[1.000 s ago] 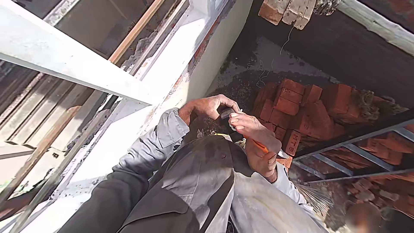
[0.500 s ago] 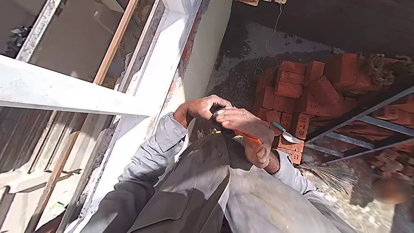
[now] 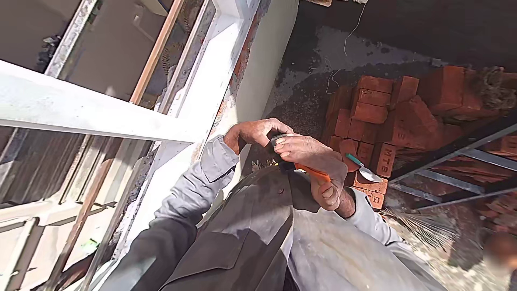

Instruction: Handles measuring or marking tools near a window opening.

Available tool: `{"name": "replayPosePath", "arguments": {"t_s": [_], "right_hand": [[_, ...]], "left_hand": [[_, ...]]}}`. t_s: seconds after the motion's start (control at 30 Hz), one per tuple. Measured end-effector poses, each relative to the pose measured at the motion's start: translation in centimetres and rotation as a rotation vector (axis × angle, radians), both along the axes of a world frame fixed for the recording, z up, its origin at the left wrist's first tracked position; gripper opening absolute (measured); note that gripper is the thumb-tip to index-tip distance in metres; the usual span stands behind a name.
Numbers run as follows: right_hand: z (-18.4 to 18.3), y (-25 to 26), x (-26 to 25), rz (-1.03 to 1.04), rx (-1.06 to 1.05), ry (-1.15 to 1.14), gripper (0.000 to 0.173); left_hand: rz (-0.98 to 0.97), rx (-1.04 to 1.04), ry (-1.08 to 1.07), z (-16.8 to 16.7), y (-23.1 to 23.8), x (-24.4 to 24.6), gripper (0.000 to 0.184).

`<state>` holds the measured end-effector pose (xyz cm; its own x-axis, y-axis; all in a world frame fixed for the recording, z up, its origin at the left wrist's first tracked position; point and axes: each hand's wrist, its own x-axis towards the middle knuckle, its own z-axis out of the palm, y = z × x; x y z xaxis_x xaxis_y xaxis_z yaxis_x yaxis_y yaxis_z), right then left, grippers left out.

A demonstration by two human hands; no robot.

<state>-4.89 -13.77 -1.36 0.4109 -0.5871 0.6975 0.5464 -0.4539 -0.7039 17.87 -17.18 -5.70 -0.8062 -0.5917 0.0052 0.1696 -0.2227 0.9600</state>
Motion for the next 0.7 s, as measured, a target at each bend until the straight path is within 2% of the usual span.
{"name": "replayPosePath", "arguments": {"t_s": [0.2,0.37,0.7], "right_hand": [[-0.49,-0.88,0.0,0.031,-0.061,0.055,0.071],[-0.15,-0.72,-0.05,0.031,-0.068,0.065,0.07],[0.1,-0.15,0.05,-0.003,-0.069,0.057,0.066]], "left_hand": [[-0.026,-0.012,-0.011,-0.3,-0.25,0.3,0.046],[-0.016,0.057,-0.016,-0.02,0.06,0.27,0.04],[-0.016,0.049,0.005,-0.31,0.22,0.28,0.041]]}}
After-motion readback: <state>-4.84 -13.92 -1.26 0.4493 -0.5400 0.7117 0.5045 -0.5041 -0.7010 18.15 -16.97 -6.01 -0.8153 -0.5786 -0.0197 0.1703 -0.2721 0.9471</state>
